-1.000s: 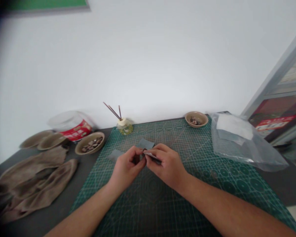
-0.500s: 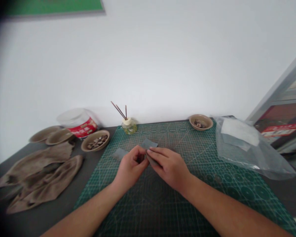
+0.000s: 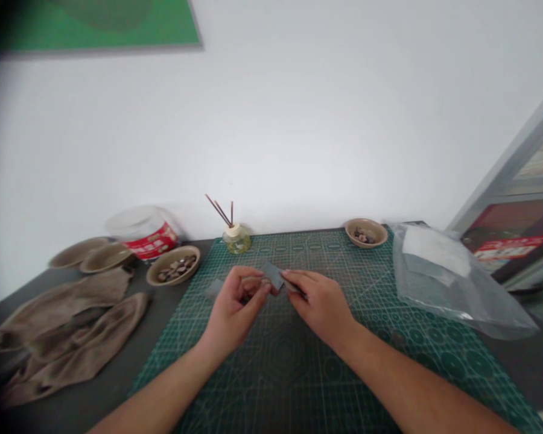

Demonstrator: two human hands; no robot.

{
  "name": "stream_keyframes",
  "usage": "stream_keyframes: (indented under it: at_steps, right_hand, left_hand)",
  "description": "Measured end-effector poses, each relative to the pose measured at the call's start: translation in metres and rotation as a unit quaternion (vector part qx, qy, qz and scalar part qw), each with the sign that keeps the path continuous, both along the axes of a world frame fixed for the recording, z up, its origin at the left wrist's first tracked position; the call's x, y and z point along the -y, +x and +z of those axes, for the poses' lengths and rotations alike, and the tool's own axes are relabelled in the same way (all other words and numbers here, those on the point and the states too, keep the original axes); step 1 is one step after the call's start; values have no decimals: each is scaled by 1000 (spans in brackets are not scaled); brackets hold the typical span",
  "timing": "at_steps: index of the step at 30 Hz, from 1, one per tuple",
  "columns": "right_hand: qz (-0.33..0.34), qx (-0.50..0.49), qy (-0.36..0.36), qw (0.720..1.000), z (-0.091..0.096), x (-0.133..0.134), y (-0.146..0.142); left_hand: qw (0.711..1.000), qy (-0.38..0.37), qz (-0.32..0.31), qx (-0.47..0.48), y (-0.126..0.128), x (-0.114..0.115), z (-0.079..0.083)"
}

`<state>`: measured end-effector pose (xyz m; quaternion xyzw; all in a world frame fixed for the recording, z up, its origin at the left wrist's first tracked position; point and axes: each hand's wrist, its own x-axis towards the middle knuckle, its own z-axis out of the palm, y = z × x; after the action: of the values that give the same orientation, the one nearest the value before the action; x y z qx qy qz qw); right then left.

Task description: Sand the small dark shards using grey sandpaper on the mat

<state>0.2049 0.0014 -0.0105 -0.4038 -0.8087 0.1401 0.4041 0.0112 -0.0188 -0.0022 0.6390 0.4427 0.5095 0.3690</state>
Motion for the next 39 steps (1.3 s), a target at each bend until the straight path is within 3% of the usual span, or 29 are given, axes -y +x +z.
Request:
stream_keyframes:
  at_steps: [5, 11, 16, 19, 24, 33, 39]
  right_hand:
    - [-1, -40, 28, 999, 5, 4, -3]
    - [1, -81, 46, 996, 10, 10, -3]
    - [50, 1, 128, 991, 7, 14, -6]
    - [45, 61, 163, 984, 3, 14, -8]
    - [9, 96, 166, 982, -1, 10, -7]
    - [25, 110, 194, 974, 2, 13, -6]
    - [11, 95, 167, 981, 0, 12, -9]
  left_hand:
    - [999, 1, -4, -32, -2, -2, 0]
    - [998, -45, -47, 5, 0, -4, -1]
    - [995, -35, 1, -94, 0, -3, -5]
    - [992, -30, 34, -119, 0, -3, -6]
    - [992, -35, 30, -120, 0, -3, -5]
    - [994, -29, 27, -100, -2, -4, -8]
    - [995, -26, 17, -94, -2, -4, -12]
